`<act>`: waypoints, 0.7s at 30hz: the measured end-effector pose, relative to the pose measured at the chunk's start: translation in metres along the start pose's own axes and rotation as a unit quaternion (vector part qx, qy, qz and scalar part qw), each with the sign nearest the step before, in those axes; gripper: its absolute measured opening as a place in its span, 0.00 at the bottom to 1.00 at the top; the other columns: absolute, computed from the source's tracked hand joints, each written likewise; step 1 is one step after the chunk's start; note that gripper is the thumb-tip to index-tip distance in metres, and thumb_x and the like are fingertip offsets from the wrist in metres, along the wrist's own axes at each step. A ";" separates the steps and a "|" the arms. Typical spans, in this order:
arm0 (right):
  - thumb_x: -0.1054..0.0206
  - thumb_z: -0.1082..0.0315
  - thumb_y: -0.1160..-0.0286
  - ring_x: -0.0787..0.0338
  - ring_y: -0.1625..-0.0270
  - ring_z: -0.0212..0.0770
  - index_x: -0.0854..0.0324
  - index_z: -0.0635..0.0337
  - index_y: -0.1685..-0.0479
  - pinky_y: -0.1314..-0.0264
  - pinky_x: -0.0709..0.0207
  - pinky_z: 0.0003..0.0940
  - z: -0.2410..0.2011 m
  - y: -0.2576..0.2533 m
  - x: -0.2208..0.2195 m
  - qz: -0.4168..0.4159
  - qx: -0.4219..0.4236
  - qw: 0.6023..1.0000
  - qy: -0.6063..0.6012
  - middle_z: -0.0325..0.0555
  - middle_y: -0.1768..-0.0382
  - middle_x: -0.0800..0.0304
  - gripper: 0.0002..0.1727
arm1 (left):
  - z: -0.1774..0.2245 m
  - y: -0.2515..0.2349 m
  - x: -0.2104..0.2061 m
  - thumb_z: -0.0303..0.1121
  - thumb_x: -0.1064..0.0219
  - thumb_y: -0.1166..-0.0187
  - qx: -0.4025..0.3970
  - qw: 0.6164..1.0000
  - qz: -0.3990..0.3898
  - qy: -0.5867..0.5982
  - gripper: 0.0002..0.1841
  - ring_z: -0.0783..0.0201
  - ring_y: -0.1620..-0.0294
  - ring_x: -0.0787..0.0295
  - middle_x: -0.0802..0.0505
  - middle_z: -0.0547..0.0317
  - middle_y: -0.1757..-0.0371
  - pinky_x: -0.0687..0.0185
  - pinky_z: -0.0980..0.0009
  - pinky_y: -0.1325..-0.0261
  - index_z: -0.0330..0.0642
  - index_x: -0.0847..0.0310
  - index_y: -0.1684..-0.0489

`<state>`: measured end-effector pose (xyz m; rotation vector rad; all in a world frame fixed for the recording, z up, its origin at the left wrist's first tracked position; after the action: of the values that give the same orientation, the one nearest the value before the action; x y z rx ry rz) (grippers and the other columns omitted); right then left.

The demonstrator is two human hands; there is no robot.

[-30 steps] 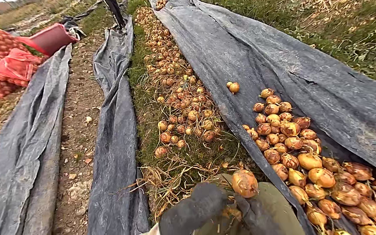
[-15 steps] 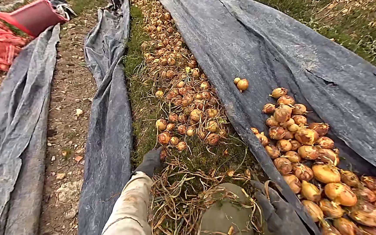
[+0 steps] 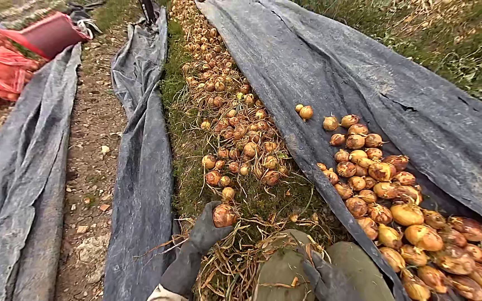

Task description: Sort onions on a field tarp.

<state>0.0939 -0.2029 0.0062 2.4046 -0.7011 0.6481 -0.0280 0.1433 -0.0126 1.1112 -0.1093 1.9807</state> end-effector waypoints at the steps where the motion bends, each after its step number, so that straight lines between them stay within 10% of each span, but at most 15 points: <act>1: 0.50 0.39 0.12 0.08 0.39 0.55 0.23 0.56 0.21 0.34 0.20 0.58 -0.008 -0.003 -0.004 -0.003 0.007 1.000 0.004 0.57 0.44 0.07 0.35 | 0.021 0.021 0.002 0.54 0.10 0.57 -0.029 0.998 0.007 0.060 0.54 0.63 0.37 0.11 0.11 0.56 0.34 0.12 0.55 0.33 0.54 0.32 0.20; 7: 0.43 0.28 0.24 0.22 0.21 0.41 0.36 0.49 0.11 0.17 0.30 0.45 -0.066 -0.016 -0.023 -0.033 0.027 0.989 -0.141 0.50 0.21 0.22 0.47 | 0.106 0.108 -0.004 0.52 0.07 0.59 -0.138 0.964 -0.006 0.226 0.52 0.65 0.36 0.11 0.11 0.57 0.34 0.10 0.64 0.33 0.46 0.27 0.25; 10: 0.49 0.34 0.16 0.09 0.51 0.36 0.30 0.51 0.16 0.49 0.12 0.38 -0.073 -0.010 -0.024 0.035 0.048 0.956 -0.287 0.47 0.38 0.12 0.39 | 0.129 0.126 -0.015 0.52 0.06 0.58 -0.193 0.969 -0.036 0.152 0.52 0.65 0.27 0.18 0.15 0.59 0.28 0.16 0.63 0.24 0.52 0.24 0.22; 13: 0.57 0.41 0.09 0.16 0.72 0.34 0.23 0.52 0.21 0.68 0.16 0.35 -0.063 -0.005 -0.018 0.076 0.061 0.931 -0.352 0.44 0.53 0.10 0.33 | 0.144 0.131 -0.019 0.50 0.08 0.53 -0.228 0.972 -0.057 0.031 0.52 0.62 0.23 0.22 0.18 0.56 0.24 0.22 0.61 0.20 0.59 0.27 0.16; 16: 0.56 0.49 0.06 0.08 0.52 0.34 0.17 0.57 0.28 0.45 0.13 0.36 -0.060 -0.003 -0.003 0.115 0.128 0.963 -0.207 0.45 0.48 0.06 0.29 | 0.139 0.129 -0.037 0.51 0.09 0.52 -0.139 0.974 -0.177 0.009 0.53 0.69 0.28 0.16 0.12 0.62 0.29 0.19 0.64 0.22 0.58 0.29 0.15; 19: 0.52 0.47 0.09 0.03 0.57 0.42 0.11 0.57 0.38 0.56 0.09 0.46 -0.073 0.010 0.017 0.279 0.301 0.912 0.015 0.46 0.57 0.02 0.29 | 0.127 0.133 -0.062 0.44 0.10 0.48 -0.053 0.948 -0.279 0.141 0.40 0.68 0.42 0.07 0.05 0.61 0.42 0.10 0.65 0.35 0.48 0.20 0.29; 21: 0.54 0.48 0.08 0.03 0.55 0.42 0.14 0.61 0.33 0.56 0.09 0.45 -0.072 0.014 0.031 0.308 0.331 0.892 0.013 0.48 0.52 0.03 0.30 | 0.118 0.131 -0.069 0.32 0.15 0.41 0.017 0.927 -0.267 0.264 0.30 0.66 0.66 0.09 0.05 0.57 0.55 0.11 0.69 0.64 0.42 0.18 0.36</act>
<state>0.0877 -0.1792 0.0815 2.7454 -1.4500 1.3555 -0.0245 -0.0361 0.0475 0.5128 0.4685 1.7081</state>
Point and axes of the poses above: each hand's wrist, its own y-axis away from the middle knuckle, its own x-axis out of the back of the hand, z = x × y, the point moved 9 cm from there along -y, towards the middle knuckle
